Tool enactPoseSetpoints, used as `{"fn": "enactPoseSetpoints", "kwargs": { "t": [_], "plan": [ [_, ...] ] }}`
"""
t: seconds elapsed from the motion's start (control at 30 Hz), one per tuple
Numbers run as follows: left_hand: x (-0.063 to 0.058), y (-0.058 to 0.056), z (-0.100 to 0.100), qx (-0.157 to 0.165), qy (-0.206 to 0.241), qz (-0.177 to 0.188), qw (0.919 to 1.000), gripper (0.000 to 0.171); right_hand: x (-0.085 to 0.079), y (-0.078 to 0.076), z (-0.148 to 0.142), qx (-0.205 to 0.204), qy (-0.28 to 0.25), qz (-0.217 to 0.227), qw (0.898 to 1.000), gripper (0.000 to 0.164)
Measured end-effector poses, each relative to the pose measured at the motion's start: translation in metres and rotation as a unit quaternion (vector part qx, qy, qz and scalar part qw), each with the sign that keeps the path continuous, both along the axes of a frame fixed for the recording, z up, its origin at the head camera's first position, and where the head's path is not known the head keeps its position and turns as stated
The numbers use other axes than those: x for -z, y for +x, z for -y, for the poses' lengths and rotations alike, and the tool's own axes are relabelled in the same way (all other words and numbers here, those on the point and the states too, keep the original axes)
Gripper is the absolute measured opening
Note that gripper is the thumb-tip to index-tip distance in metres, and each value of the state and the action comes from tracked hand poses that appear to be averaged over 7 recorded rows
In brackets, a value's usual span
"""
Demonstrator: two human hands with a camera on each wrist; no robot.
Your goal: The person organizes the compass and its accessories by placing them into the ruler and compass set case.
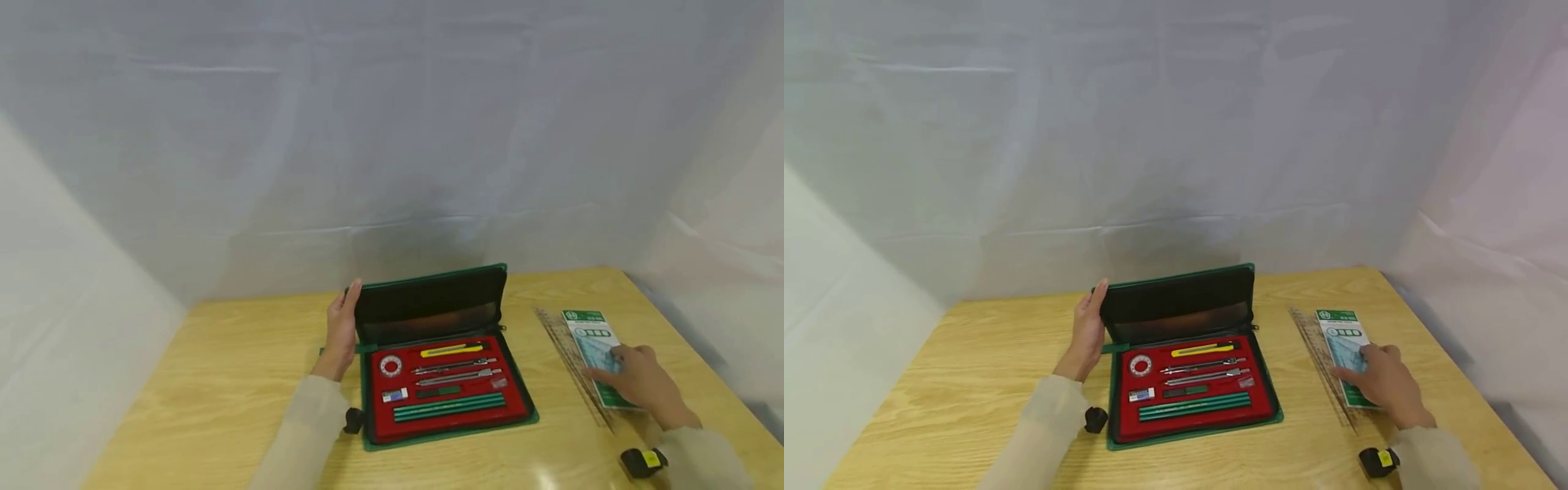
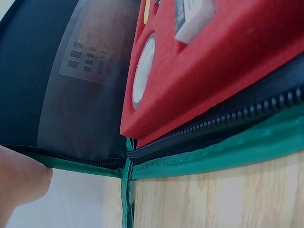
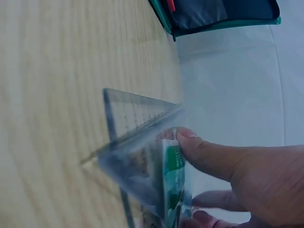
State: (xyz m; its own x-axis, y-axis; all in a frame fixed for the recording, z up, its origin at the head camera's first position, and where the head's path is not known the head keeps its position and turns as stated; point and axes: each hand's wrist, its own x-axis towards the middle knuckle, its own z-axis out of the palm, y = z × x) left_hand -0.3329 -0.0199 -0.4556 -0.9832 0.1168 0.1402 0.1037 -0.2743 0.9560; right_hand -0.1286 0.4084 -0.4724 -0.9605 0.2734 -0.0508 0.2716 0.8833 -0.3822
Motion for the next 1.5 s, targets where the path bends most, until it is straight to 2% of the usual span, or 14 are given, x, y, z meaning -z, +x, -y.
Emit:
{"fn": "enactPoseSetpoints", "kwargs": {
  "t": [0.13,0.33,0.53,0.63,0.8,0.9,1.03,1.17,1.23,1.33,1.5],
  "plan": [
    [0.001,0.0,0.0,-0.01,0.005,-0.007,0.9999,0.058,0.001,0.002,0.004,0.0,-0.015,-0.024,1.0,0.091],
    [0.001,0.001,0.001,-0.005,0.006,-0.016,0.9998,0.057,0.007,0.011,0.004,0.017,0.007,-0.045,0.999,0.085],
    [0.002,0.0,0.0,-0.01,0.024,-0.019,0.9995,0.033,0.006,0.016,-0.001,0.049,0.036,-0.026,0.998,0.105],
    [0.002,0.0,0.0,-0.006,0.031,-0.021,0.9993,0.027,0.004,0.016,-0.004,0.059,0.039,-0.015,0.997,0.113],
    [0.003,0.0,0.0,0.006,0.023,-0.022,0.9995,0.038,0.001,0.016,-0.009,0.068,-0.036,0.008,0.997,0.111],
    [0.003,0.0,0.0,0.011,0.025,-0.022,0.9994,0.034,0.002,0.016,-0.013,0.074,-0.072,0.008,0.995,0.102],
    [0.002,0.002,-0.002,0.009,0.02,-0.019,0.9996,0.035,0.003,0.021,-0.017,0.077,-0.084,-0.038,0.993,0.085],
    [0.001,0.004,-0.004,0.008,0.003,-0.019,0.9998,0.055,0.001,0.027,-0.016,0.064,-0.087,-0.129,0.986,0.065],
    [0.001,0.003,-0.004,0.011,0.001,-0.015,0.9998,0.059,-0.002,0.029,-0.013,0.061,-0.09,-0.167,0.98,0.059],
    [0.002,0.002,-0.005,0.013,0.003,-0.012,0.9998,0.058,-0.006,0.031,-0.008,0.058,-0.097,-0.21,0.971,0.053],
    [0.001,0.0,-0.006,0.013,0.012,-0.013,0.9998,0.035,-0.015,0.033,0.0,0.048,-0.104,-0.252,0.961,0.048]
  ]
}}
